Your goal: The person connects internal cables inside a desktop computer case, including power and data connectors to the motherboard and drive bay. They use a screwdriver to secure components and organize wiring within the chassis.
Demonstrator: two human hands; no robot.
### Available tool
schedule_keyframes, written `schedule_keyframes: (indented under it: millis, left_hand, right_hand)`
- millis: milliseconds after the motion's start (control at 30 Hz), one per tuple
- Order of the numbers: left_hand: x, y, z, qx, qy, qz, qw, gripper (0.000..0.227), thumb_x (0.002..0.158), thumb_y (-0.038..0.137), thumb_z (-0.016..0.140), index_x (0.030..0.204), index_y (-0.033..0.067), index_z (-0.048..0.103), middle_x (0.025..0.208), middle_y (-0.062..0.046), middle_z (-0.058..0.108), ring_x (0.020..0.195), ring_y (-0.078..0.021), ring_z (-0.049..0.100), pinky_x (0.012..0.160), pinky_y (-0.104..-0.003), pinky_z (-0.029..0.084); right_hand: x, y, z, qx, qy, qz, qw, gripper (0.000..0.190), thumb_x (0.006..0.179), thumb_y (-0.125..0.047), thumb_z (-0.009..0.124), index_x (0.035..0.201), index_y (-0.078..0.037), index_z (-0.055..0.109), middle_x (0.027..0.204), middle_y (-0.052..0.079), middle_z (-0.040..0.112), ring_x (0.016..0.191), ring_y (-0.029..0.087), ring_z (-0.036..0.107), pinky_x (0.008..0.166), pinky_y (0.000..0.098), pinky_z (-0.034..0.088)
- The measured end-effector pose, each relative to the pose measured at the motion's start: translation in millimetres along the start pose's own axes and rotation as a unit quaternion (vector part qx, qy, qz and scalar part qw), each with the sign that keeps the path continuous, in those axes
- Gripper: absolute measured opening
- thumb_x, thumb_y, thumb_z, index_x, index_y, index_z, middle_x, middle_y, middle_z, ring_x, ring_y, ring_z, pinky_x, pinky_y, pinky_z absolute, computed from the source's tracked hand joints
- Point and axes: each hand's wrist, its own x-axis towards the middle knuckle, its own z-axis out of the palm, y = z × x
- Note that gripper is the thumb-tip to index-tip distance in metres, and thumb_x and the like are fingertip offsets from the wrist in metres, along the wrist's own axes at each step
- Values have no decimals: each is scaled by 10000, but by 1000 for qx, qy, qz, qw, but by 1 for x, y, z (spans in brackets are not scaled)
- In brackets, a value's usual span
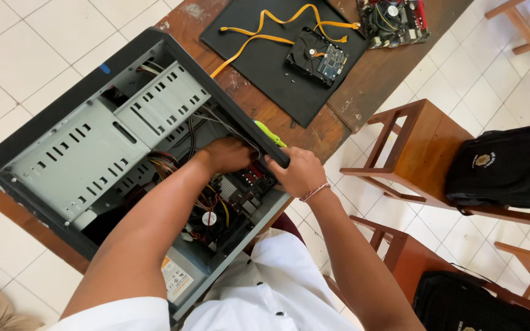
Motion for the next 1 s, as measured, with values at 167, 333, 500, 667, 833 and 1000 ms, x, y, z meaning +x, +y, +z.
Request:
schedule_keyframes:
  millis: [167, 333, 500, 667, 833, 1000]
  left_hand:
    - [-3, 1, -11, -3, -31, -21, 999, 220, 811, 118, 638, 669, 243, 750, 681, 56, 746, 599, -167, 747, 547, -349, 560]
    - [-3, -5, 0, -66, -64, -23, 995, 231, 866, 93, 616, 765, 220, 779, 799, 44, 763, 692, -217, 777, 607, -399, 599]
    - [1, -9, 28, -97, -125, -59, 986, 191, 946, 201, 614, 852, 228, 778, 820, 22, 752, 753, -253, 776, 660, -408, 613]
    - [3, -15, 4, -69, -110, -24, 991, 184, 931, 194, 611, 839, 265, 754, 815, 58, 747, 753, -201, 771, 683, -379, 607]
    - [-9, -10, -4, -179, -109, -99, 973, 186, 975, 262, 587, 965, 258, 773, 932, -4, 760, 844, -277, 775, 744, -443, 624]
    - [-17, -15, -15, -250, -106, -171, 947, 207, 966, 278, 620, 973, 166, 794, 958, -107, 774, 846, -372, 765, 740, -515, 622]
  right_hand:
    - [0, -1, -1, 8, 1, -3, 1000, 476, 817, -587, 636, 1196, -318, 739, 1095, 47, 745, 1052, 357, 715, 920, 461, 592]
    - [2, 2, 2, 5, -6, -3, 1000, 502, 818, -609, 625, 1213, -318, 727, 1110, 50, 737, 1066, 352, 709, 938, 463, 588]
    - [-1, 1, 0, 0, 0, -8, 1000, 489, 821, -624, 616, 1178, -311, 737, 1084, 48, 730, 1053, 350, 709, 924, 461, 589]
    - [-2, 1, 1, 8, -2, -1, 1000, 491, 816, -653, 613, 1154, -320, 741, 1068, 39, 732, 1039, 347, 712, 908, 460, 590]
    - [-2, 2, -2, 9, -14, -11, 1000, 489, 817, -644, 616, 1158, -317, 742, 1084, 38, 733, 1060, 343, 705, 927, 455, 583]
    - [1, 2, -2, 18, -14, -13, 1000, 456, 817, -637, 624, 1124, -327, 755, 1060, 25, 739, 1041, 334, 711, 900, 444, 585]
